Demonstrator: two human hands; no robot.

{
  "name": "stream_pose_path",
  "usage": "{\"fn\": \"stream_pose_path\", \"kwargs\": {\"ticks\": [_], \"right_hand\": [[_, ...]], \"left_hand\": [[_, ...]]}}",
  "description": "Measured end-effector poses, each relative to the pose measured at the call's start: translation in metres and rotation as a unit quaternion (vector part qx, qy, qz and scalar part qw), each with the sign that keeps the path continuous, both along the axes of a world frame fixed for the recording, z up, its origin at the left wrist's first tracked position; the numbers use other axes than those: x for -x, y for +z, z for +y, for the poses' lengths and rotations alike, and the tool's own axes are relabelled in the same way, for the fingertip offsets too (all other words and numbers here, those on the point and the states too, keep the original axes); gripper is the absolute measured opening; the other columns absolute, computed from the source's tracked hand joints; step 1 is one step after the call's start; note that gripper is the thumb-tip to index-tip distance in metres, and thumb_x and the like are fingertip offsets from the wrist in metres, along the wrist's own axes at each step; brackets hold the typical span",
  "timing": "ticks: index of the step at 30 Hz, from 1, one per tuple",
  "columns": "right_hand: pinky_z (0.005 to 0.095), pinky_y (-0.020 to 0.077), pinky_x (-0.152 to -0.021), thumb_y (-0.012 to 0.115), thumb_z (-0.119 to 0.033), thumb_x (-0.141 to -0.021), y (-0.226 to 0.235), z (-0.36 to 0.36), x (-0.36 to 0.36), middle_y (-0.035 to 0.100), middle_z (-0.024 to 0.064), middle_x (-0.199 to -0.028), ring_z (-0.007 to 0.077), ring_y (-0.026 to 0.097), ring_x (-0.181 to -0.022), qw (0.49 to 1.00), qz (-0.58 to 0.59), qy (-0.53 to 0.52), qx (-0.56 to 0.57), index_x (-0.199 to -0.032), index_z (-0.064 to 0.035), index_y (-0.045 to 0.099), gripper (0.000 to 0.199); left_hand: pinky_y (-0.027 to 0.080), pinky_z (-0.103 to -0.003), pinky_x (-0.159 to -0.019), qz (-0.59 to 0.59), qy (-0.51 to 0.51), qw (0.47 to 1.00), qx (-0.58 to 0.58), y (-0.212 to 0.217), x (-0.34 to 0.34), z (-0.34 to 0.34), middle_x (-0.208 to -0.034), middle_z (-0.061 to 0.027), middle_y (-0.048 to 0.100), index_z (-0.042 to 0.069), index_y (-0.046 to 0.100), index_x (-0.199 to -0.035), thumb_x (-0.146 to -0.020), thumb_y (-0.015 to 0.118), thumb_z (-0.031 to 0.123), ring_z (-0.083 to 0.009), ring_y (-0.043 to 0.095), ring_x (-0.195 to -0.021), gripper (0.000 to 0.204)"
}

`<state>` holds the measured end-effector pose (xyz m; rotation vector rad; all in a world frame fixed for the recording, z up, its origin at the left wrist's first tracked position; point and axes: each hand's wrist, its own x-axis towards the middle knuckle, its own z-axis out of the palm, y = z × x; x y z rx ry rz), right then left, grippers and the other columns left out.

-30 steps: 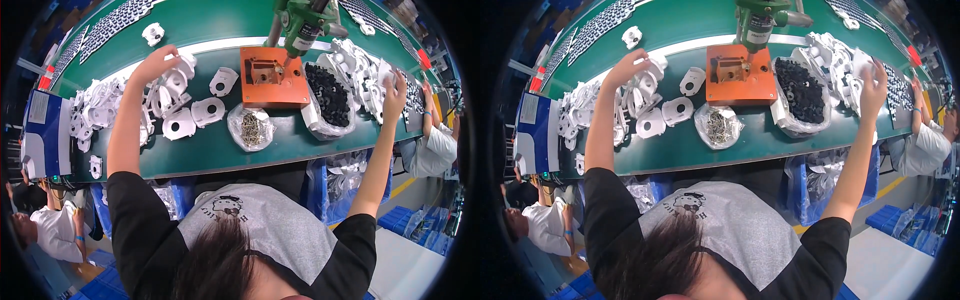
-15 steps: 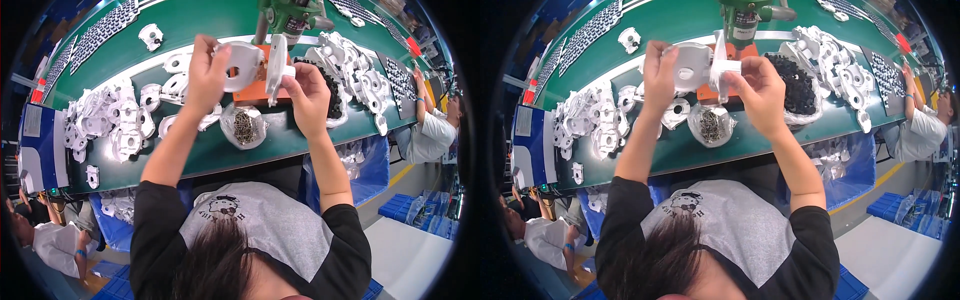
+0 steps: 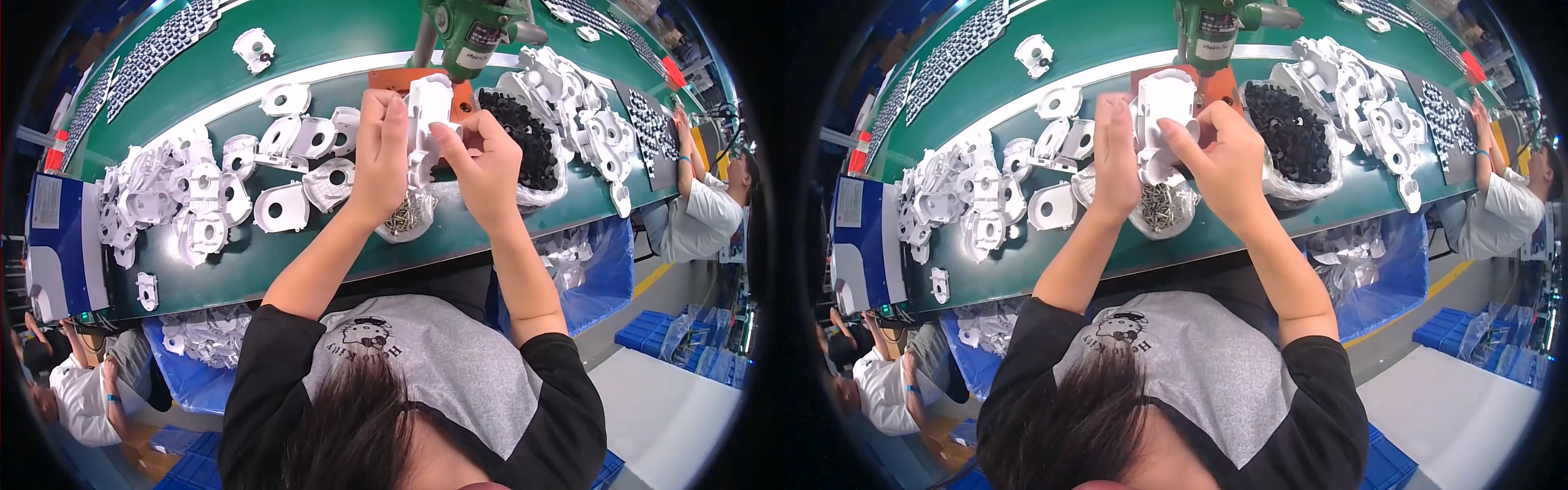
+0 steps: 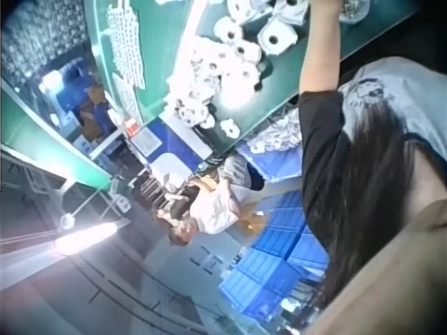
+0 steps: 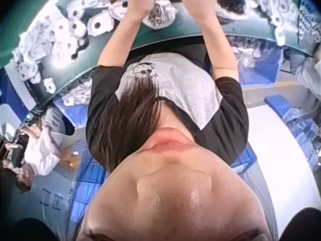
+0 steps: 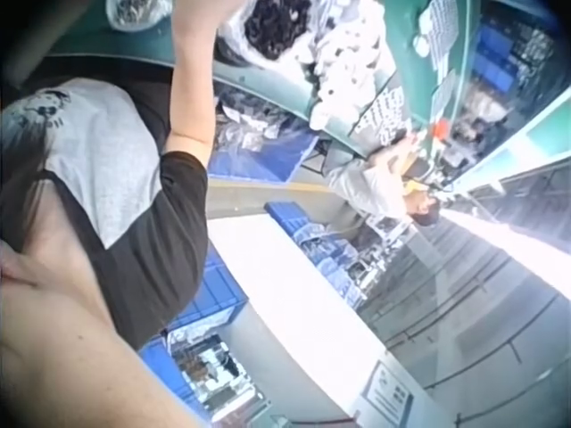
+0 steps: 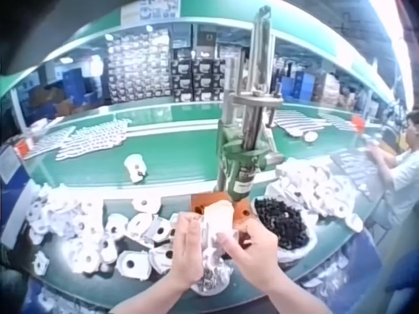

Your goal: Using a manual press machine to assemble white and black plastic components on an electronics assembly line.

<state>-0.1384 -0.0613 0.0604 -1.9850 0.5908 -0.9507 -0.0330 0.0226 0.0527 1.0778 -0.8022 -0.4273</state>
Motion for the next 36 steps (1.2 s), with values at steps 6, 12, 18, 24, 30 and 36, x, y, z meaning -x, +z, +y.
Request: {"fn": "stream_pose_path", "kwargs": {"ticks": [6,12,18,24,30,36], "right_hand": [[0.017,0.0366,-0.048,0.072,-0.015,-0.079,0.003,0.002,-0.002,0.052,-0.0017,-0.061,0.0017,0.046,-0.057,0.999,0.012,0.015,0.044,-0.076,-0.0007,0.053,0.023],[0.0175,0.0366,-0.049,0.072,-0.016,-0.079,0.004,0.004,-0.002,0.052,-0.0016,-0.061,0.0023,0.046,-0.057,1.0,0.009,0.01,-0.013,-0.076,-0.0013,0.052,0.025],[0.0199,0.0435,-0.053,0.073,-0.015,-0.077,-0.009,0.006,-0.003,0.053,0.0004,-0.068,0.0041,0.049,-0.059,0.997,0.035,0.034,0.052,-0.079,-0.0004,0.051,0.027],[0.0198,0.0419,-0.055,0.068,-0.011,-0.079,-0.016,-0.002,-0.004,0.052,0.0001,-0.071,0.0039,0.049,-0.063,0.994,0.036,0.102,-0.035,-0.083,-0.0015,0.049,0.022],[0.0202,0.0388,-0.051,0.068,-0.018,-0.078,-0.013,-0.023,0.01,0.055,0.0017,-0.074,0.0051,0.051,-0.064,0.935,0.011,0.218,-0.279,-0.079,-0.005,0.046,0.025],[0.0196,0.0368,-0.047,0.061,-0.021,-0.085,-0.018,-0.021,0.023,0.055,-0.0004,-0.071,0.0054,0.051,-0.059,0.885,0.079,0.242,-0.391,-0.086,-0.0044,0.052,0.019]], "left_hand": [[0.034,-0.018,-0.054,0.107,-0.02,0.994,-0.001,0.006,-0.003,-0.003,-0.072,0.003,0.043,0.006,0.043,-0.094,-0.098,0.036,0.04,-0.0019,0.038,-0.062,0.035],[0.038,-0.019,-0.056,0.088,-0.032,0.994,-0.05,-0.002,-0.004,0.002,-0.077,-0.0005,0.048,0.006,0.043,-0.095,-0.097,0.037,0.041,-0.0036,0.043,-0.065,0.035],[0.042,-0.022,-0.06,0.28,-0.028,0.96,0.001,0.001,0.0,-0.007,-0.082,-0.0021,0.048,0.007,0.042,-0.095,-0.098,0.038,0.038,-0.0065,0.046,-0.067,0.032],[0.045,-0.024,-0.071,0.251,-0.031,0.967,0.014,-0.011,0.002,0.004,-0.097,-0.0055,0.048,0.006,0.041,-0.105,-0.097,0.039,0.027,-0.0103,0.051,-0.085,0.023],[0.029,-0.041,-0.103,-0.235,-0.019,0.963,-0.129,0.004,-0.012,0.037,-0.132,-0.019,0.029,0.007,0.042,-0.125,-0.076,0.056,0.007,-0.0303,0.031,-0.125,0.05],[0.035,-0.045,-0.097,-0.567,-0.127,0.796,-0.172,0.033,-0.02,0.04,-0.118,-0.012,0.054,0.009,0.057,-0.114,-0.075,0.065,0.011,-0.0326,0.046,-0.115,0.04]]}}
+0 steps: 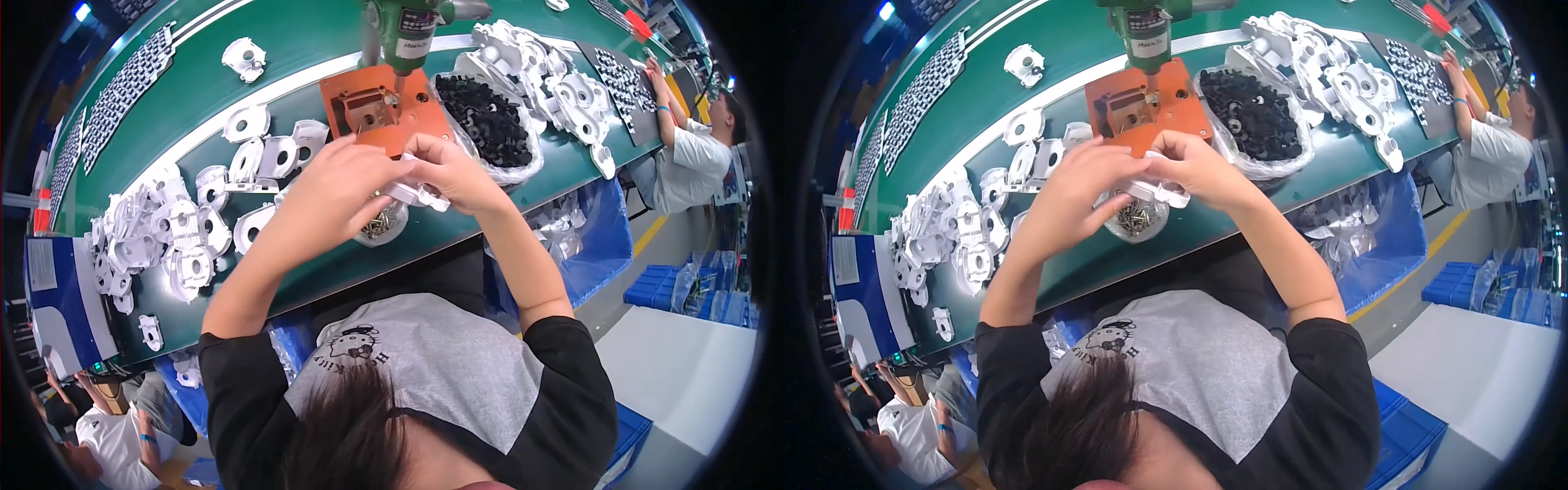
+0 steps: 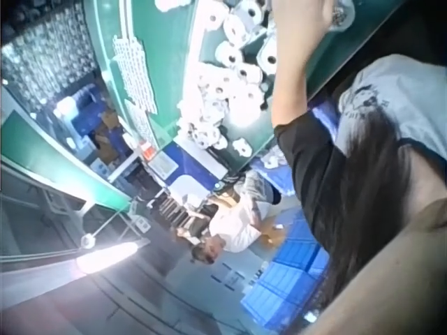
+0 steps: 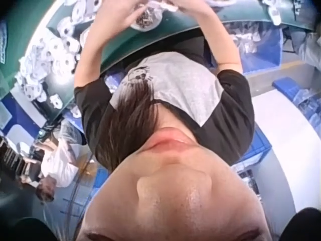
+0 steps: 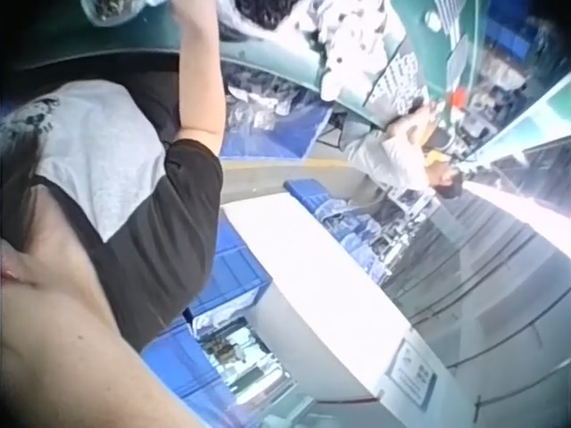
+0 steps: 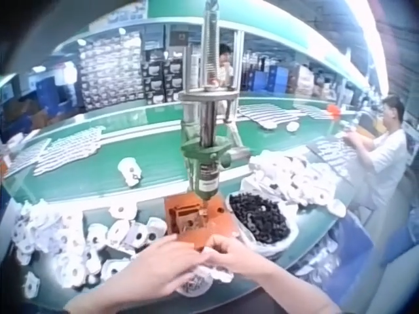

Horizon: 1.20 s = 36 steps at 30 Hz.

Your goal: Using a manual press machine to assemble white and black plastic components on an electronics assembly line.

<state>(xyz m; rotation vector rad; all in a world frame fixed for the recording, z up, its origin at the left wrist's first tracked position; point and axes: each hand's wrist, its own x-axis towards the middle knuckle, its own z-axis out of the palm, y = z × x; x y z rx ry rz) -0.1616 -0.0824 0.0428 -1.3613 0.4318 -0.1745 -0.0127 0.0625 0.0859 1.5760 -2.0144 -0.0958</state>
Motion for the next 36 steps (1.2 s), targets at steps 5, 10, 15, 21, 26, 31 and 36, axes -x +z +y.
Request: {"fn": "stream_pose_path", "kwargs": {"ticks": [5,10,15,21,26,31,36], "right_hand": [[0.0211,0.0359,-0.038,0.049,-0.023,-0.09,0.014,-0.015,0.023,0.054,0.0028,-0.066,0.0116,0.055,-0.052,0.987,0.028,-0.113,-0.113,-0.088,-0.0059,0.053,0.018],[0.0328,0.0464,-0.061,0.062,-0.014,-0.08,-0.004,-0.079,0.04,0.053,0.0075,-0.067,0.0231,0.056,-0.064,0.799,0.121,-0.253,0.532,-0.087,-0.0019,0.061,0.014],[0.0349,0.0471,-0.063,0.062,-0.008,-0.076,-0.032,-0.098,0.034,0.058,0.014,-0.081,0.0306,0.058,-0.067,0.733,0.111,-0.206,0.638,-0.086,0.0004,0.06,0.013],[0.0413,0.0472,-0.071,0.056,-0.005,-0.076,-0.026,-0.102,0.038,0.058,0.0169,-0.08,0.0352,0.058,-0.077,0.766,0.123,-0.213,0.594,-0.081,-0.0005,0.057,0.007],[0.0284,0.0439,-0.063,0.056,-0.002,-0.082,-0.009,-0.096,0.042,0.056,0.0104,-0.078,0.0194,0.054,-0.064,0.764,0.018,-0.278,0.582,-0.103,-0.0031,0.058,0.022],[0.026,0.0431,-0.062,0.057,-0.004,-0.083,-0.004,-0.061,0.0,0.058,0.0086,-0.082,0.014,0.053,-0.065,0.839,-0.053,-0.219,0.495,-0.1,-0.0042,0.065,0.018],[0.0315,0.0463,-0.065,0.064,-0.013,-0.078,-0.024,-0.064,-0.043,0.061,0.0099,-0.081,0.0255,0.057,-0.069,0.758,-0.015,-0.23,0.61,-0.089,-0.0044,0.068,0.015]], "left_hand": [[0.047,-0.035,-0.074,0.1,0.014,0.987,-0.128,-0.004,-0.017,-0.018,-0.09,-0.0111,0.062,0.003,0.058,-0.099,-0.078,0.063,0.009,-0.0271,0.06,-0.084,0.022],[0.047,-0.038,-0.064,-0.053,0.107,0.993,-0.007,-0.013,-0.03,-0.049,-0.077,-0.0111,0.058,0.005,0.055,-0.089,-0.079,0.06,0.011,-0.0302,0.058,-0.073,0.012],[0.048,-0.038,-0.07,-0.141,0.118,0.979,0.083,-0.051,-0.035,-0.08,-0.08,-0.0086,0.06,0.008,0.054,-0.086,-0.078,0.059,0.011,-0.0258,0.06,-0.076,0.01],[0.046,-0.041,-0.085,-0.144,0.109,0.979,0.09,-0.07,-0.034,-0.074,-0.095,-0.019,0.061,0.006,0.056,-0.091,-0.081,0.055,0.01,-0.0321,0.06,-0.097,0.01],[0.043,-0.043,-0.091,-0.13,0.134,0.98,0.074,-0.08,-0.032,-0.074,-0.107,-0.0227,0.058,0.004,0.057,-0.091,-0.083,0.056,0.014,-0.0346,0.056,-0.106,0.013],[0.039,-0.044,-0.097,-0.099,0.144,0.981,0.08,-0.084,-0.027,-0.066,-0.112,-0.0229,0.056,0.002,0.058,-0.09,-0.082,0.058,0.02,-0.0355,0.052,-0.112,0.02],[0.033,-0.044,-0.102,0.004,0.126,0.986,0.109,-0.088,-0.028,-0.059,-0.119,-0.021,0.054,0.0,0.059,-0.099,-0.081,0.058,0.02,-0.0355,0.046,-0.118,0.027]]}}
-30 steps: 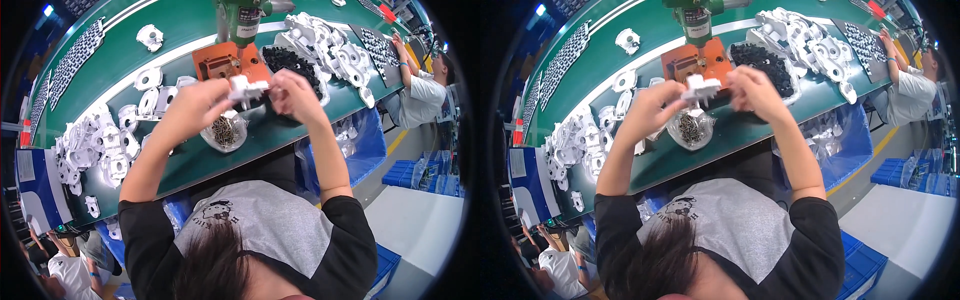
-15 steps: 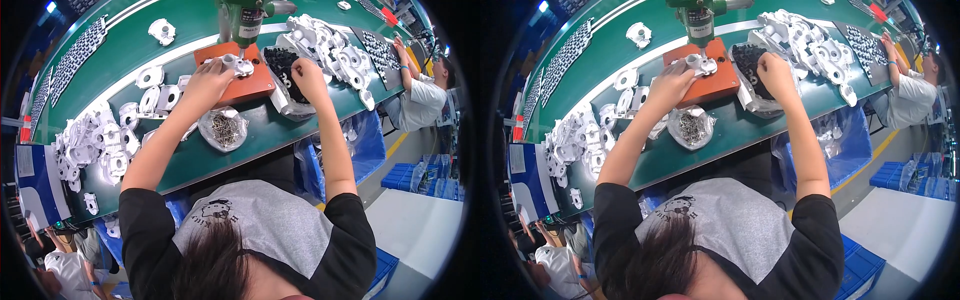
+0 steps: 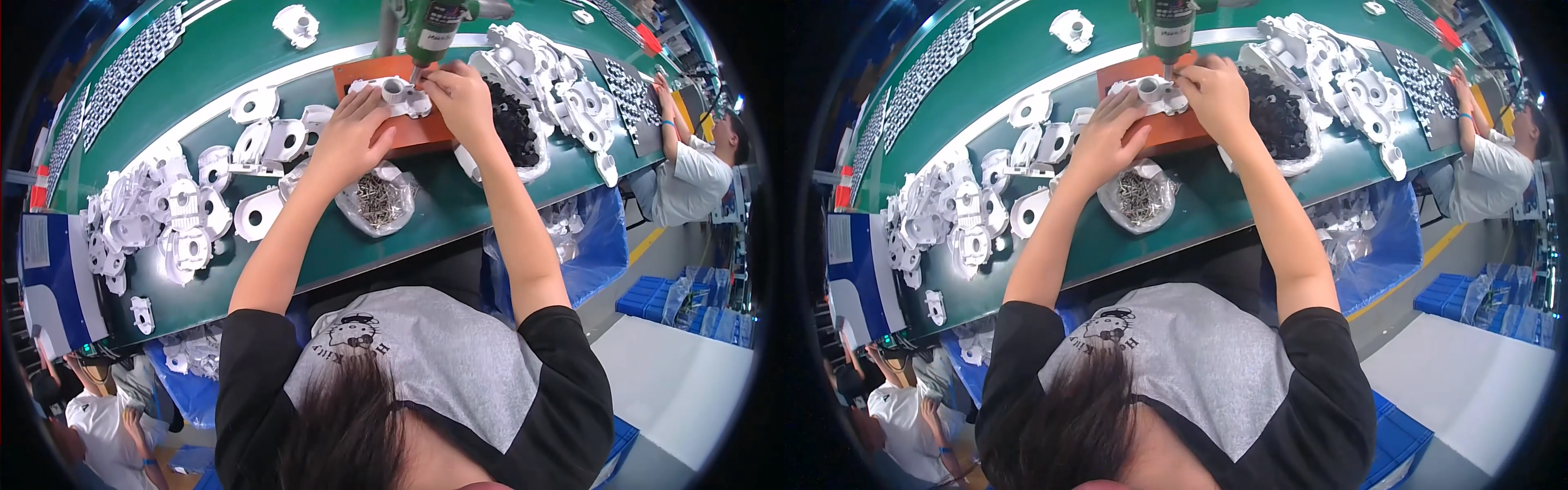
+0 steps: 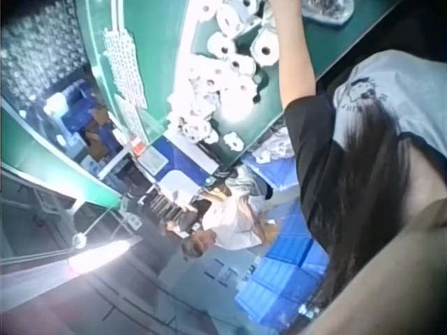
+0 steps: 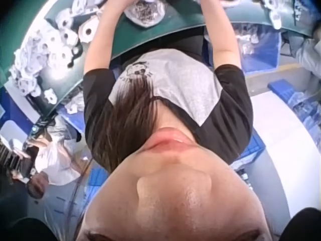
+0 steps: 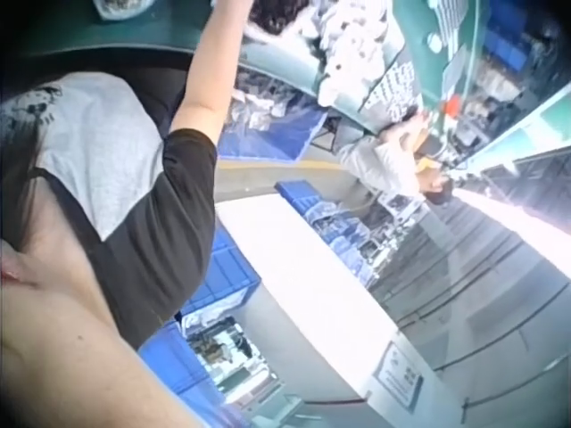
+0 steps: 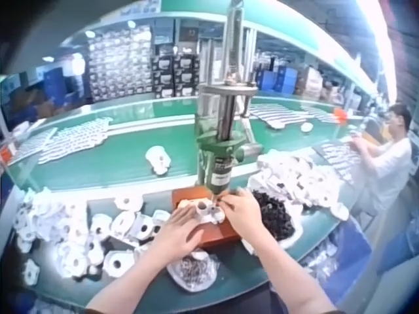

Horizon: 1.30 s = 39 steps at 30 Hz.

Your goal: Using a manual press machine to assemble white and black plastic components on an electronics assembly line.

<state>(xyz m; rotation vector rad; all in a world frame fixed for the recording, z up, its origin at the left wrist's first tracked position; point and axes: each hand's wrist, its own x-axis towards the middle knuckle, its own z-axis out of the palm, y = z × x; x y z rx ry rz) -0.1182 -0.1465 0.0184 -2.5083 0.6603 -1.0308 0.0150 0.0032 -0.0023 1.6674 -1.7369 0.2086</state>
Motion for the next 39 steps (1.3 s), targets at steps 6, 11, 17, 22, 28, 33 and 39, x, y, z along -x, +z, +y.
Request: {"fn": "stream_pose_path", "kwargs": {"ticks": [6,11,17,22,28,33,39], "right_hand": [[0.0344,0.0439,-0.073,0.061,-0.019,-0.079,-0.013,0.011,-0.004,0.064,0.0033,-0.095,0.0218,0.056,-0.089,0.986,0.057,0.056,0.146,-0.094,-0.0095,0.067,0.019],[0.0361,0.0407,-0.082,0.059,-0.02,-0.081,-0.018,0.02,0.003,0.063,0.0025,-0.108,0.0208,0.056,-0.102,0.967,0.077,0.043,0.239,-0.101,-0.0075,0.065,0.024],[0.0386,0.0375,-0.086,0.062,-0.02,-0.078,-0.009,0.019,0.006,0.062,0.0072,-0.101,0.0253,0.053,-0.103,0.983,0.082,0.016,0.163,-0.092,-0.0082,0.066,0.018],[0.0361,0.0382,-0.072,0.067,-0.014,-0.07,-0.007,0.081,0.022,0.055,0.0033,-0.081,0.0231,0.05,-0.083,0.977,0.084,0.174,0.086,-0.074,-0.008,0.063,0.008],[0.0328,0.0393,-0.072,0.067,-0.017,-0.071,-0.033,0.108,0.023,0.053,0.0023,-0.078,0.0214,0.048,-0.08,0.962,0.171,0.193,0.086,-0.079,-0.0089,0.067,0.011],[0.0343,0.0398,-0.072,0.066,-0.014,-0.071,-0.032,0.11,0.019,0.053,0.0036,-0.076,0.0228,0.047,-0.078,0.961,0.181,0.187,0.092,-0.077,-0.0072,0.066,0.009],[0.0222,0.0434,-0.06,0.063,-0.01,-0.082,0.012,0.048,0.024,0.063,-0.0001,-0.076,0.0059,0.054,-0.067,0.929,0.073,0.168,-0.321,-0.087,0.0009,0.066,0.013]], "left_hand": [[0.033,-0.043,-0.103,0.016,0.016,1.0,-0.006,-0.001,-0.001,0.002,-0.122,-0.0179,0.054,0.002,0.06,-0.103,-0.081,0.059,0.02,-0.0326,0.044,-0.121,0.028],[0.033,-0.043,-0.103,0.016,0.022,1.0,0.005,-0.006,-0.004,0.002,-0.121,-0.0181,0.054,0.002,0.06,-0.102,-0.08,0.059,0.019,-0.0328,0.045,-0.12,0.028],[0.038,-0.041,-0.1,0.038,0.001,0.999,-0.011,-0.001,-0.008,-0.001,-0.121,-0.0141,0.056,0.004,0.062,-0.102,-0.081,0.056,0.015,-0.033,0.049,-0.116,0.024],[0.04,-0.04,-0.097,0.038,0.009,0.999,0.0,-0.008,-0.015,0.002,-0.12,-0.011,0.057,0.007,0.063,-0.102,-0.081,0.054,0.013,-0.032,0.05,-0.114,0.023],[0.042,-0.04,-0.094,0.038,0.011,0.999,-0.005,-0.003,-0.013,0.002,-0.12,-0.0106,0.057,0.008,0.063,-0.102,-0.082,0.054,0.013,-0.0314,0.051,-0.112,0.024],[0.042,-0.04,-0.093,0.038,0.009,0.999,-0.001,-0.005,-0.014,0.0,-0.119,-0.0106,0.058,0.008,0.063,-0.102,-0.082,0.054,0.013,-0.0314,0.051,-0.112,0.023],[0.039,-0.04,-0.098,0.037,0.019,0.999,-0.031,-0.002,-0.008,0.004,-0.123,-0.0126,0.054,0.005,0.062,-0.103,-0.08,0.058,0.021,-0.0313,0.048,-0.117,0.028]]}}
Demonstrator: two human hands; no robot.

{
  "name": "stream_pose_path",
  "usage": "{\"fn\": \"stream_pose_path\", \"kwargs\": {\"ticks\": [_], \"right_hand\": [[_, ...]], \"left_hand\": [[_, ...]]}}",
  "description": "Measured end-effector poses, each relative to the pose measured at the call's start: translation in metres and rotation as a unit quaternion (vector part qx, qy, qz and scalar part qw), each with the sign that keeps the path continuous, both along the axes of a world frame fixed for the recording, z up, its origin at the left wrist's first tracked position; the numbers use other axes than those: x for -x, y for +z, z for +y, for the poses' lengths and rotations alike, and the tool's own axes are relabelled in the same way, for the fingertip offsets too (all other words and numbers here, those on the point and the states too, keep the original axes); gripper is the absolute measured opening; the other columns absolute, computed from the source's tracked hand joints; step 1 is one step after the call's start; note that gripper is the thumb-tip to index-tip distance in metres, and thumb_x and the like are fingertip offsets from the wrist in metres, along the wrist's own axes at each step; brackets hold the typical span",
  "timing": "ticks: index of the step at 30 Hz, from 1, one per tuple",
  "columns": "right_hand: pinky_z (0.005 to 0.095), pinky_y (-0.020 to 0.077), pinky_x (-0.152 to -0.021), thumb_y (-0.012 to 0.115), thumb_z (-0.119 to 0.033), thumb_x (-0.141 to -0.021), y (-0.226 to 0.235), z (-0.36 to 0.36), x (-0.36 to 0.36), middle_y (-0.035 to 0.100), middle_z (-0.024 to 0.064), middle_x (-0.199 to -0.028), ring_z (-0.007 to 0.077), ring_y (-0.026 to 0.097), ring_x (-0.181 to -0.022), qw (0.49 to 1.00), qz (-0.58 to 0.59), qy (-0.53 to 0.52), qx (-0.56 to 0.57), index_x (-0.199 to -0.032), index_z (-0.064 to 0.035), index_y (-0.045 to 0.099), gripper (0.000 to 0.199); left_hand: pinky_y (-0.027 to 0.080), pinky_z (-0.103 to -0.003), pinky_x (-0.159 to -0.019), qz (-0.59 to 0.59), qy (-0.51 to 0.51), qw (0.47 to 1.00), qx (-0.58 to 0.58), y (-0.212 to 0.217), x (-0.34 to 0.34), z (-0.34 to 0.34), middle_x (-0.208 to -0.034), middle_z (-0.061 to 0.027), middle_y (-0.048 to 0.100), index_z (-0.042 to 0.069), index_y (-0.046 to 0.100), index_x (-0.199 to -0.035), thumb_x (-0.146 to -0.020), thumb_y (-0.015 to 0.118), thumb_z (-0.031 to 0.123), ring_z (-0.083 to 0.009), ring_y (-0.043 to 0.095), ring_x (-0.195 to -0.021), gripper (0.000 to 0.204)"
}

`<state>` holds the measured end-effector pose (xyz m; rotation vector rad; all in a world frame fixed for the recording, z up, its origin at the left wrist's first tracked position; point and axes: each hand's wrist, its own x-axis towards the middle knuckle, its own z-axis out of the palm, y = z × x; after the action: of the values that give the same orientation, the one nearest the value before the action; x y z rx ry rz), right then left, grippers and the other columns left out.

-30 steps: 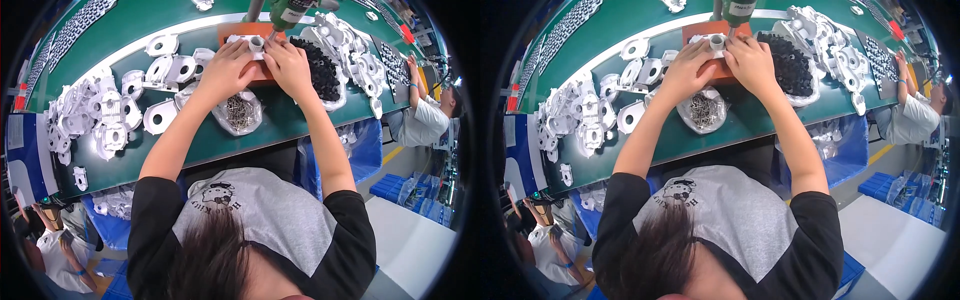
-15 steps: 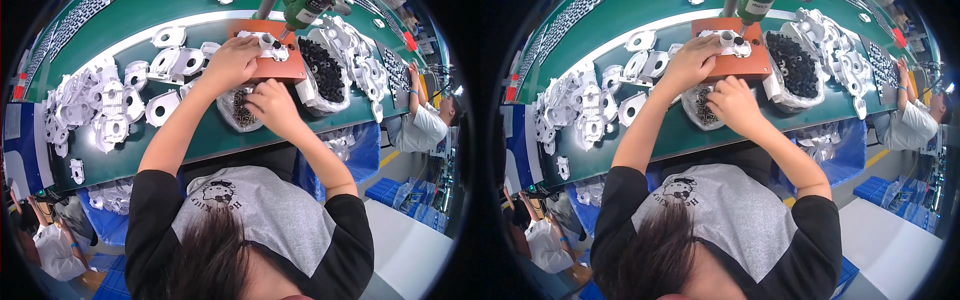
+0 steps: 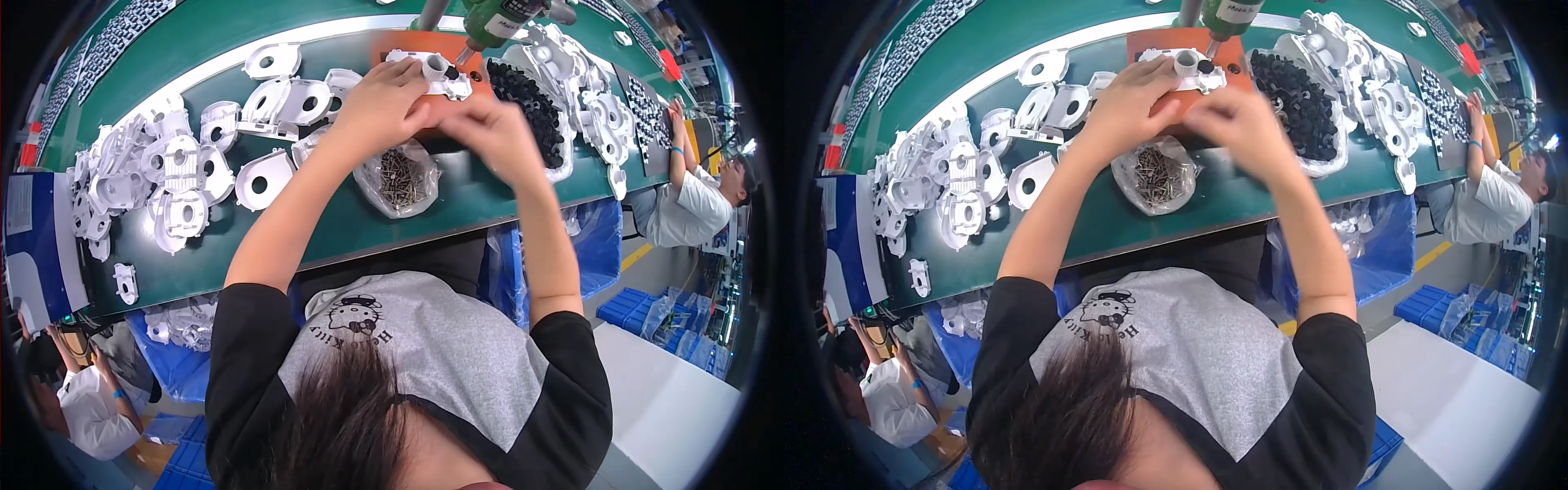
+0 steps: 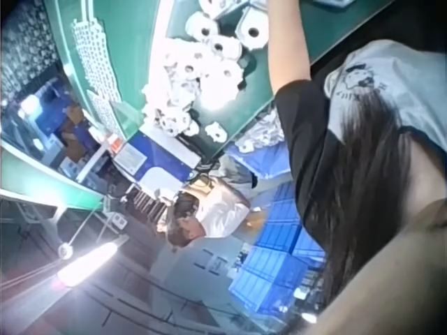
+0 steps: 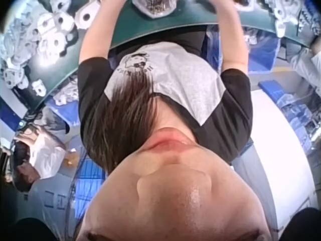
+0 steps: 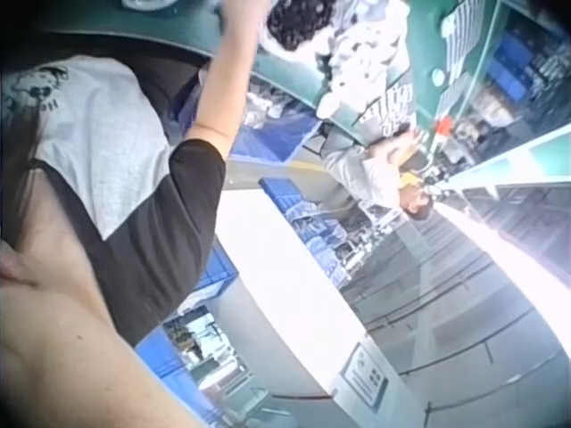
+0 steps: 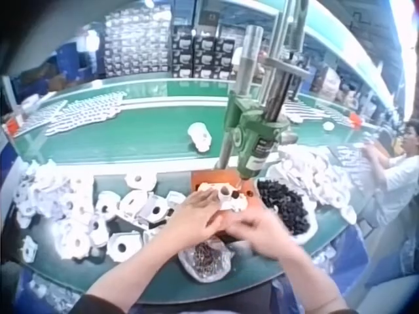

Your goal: Using a manual press machine to assemble white and black plastic components on an electronics assembly line.

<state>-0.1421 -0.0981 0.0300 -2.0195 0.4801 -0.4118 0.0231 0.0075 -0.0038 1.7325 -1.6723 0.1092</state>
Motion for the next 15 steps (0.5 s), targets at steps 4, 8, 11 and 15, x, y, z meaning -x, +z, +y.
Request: {"fn": "stream_pose_path", "kwargs": {"ticks": [4,8,11,15], "right_hand": [[0.0248,0.0446,-0.068,0.063,-0.016,-0.08,0.007,-0.053,-0.018,0.063,0.0061,-0.082,0.0112,0.057,-0.075,0.992,-0.009,-0.122,0.0,-0.092,0.0032,0.067,0.023],[0.026,0.0435,-0.076,0.063,-0.015,-0.077,-0.012,-0.068,-0.03,0.062,0.0095,-0.092,0.0156,0.058,-0.081,0.994,-0.036,-0.103,-0.018,-0.093,0.0063,0.066,0.026],[0.027,0.0431,-0.078,0.064,-0.014,-0.077,-0.01,-0.066,-0.033,0.062,0.0094,-0.095,0.0162,0.058,-0.084,0.994,-0.02,-0.105,-0.012,-0.093,0.0073,0.065,0.027],[0.0251,0.0429,-0.079,0.065,-0.013,-0.078,-0.009,-0.066,-0.034,0.062,0.008,-0.093,0.0138,0.057,-0.084,0.993,-0.013,-0.104,-0.056,-0.092,0.0068,0.064,0.024]], "left_hand": [[0.035,-0.04,-0.102,-0.06,0.014,0.998,0.021,-0.002,0.004,-0.004,-0.119,-0.0186,0.055,0.003,0.061,-0.1,-0.074,0.063,0.032,-0.0318,0.049,-0.116,0.038],[0.033,-0.04,-0.104,-0.06,0.016,0.998,0.013,-0.005,0.002,-0.004,-0.12,-0.0187,0.055,0.002,0.061,-0.101,-0.074,0.064,0.034,-0.0316,0.048,-0.118,0.042],[0.033,-0.04,-0.104,-0.051,0.017,0.999,0.008,-0.003,0.003,-0.002,-0.121,-0.0185,0.054,0.001,0.061,-0.1,-0.075,0.063,0.034,-0.0311,0.047,-0.119,0.042],[0.033,-0.04,-0.104,-0.059,0.015,0.998,0.012,-0.005,0.002,-0.003,-0.122,-0.0181,0.054,0.002,0.061,-0.1,-0.075,0.063,0.034,-0.0315,0.047,-0.118,0.041]]}}
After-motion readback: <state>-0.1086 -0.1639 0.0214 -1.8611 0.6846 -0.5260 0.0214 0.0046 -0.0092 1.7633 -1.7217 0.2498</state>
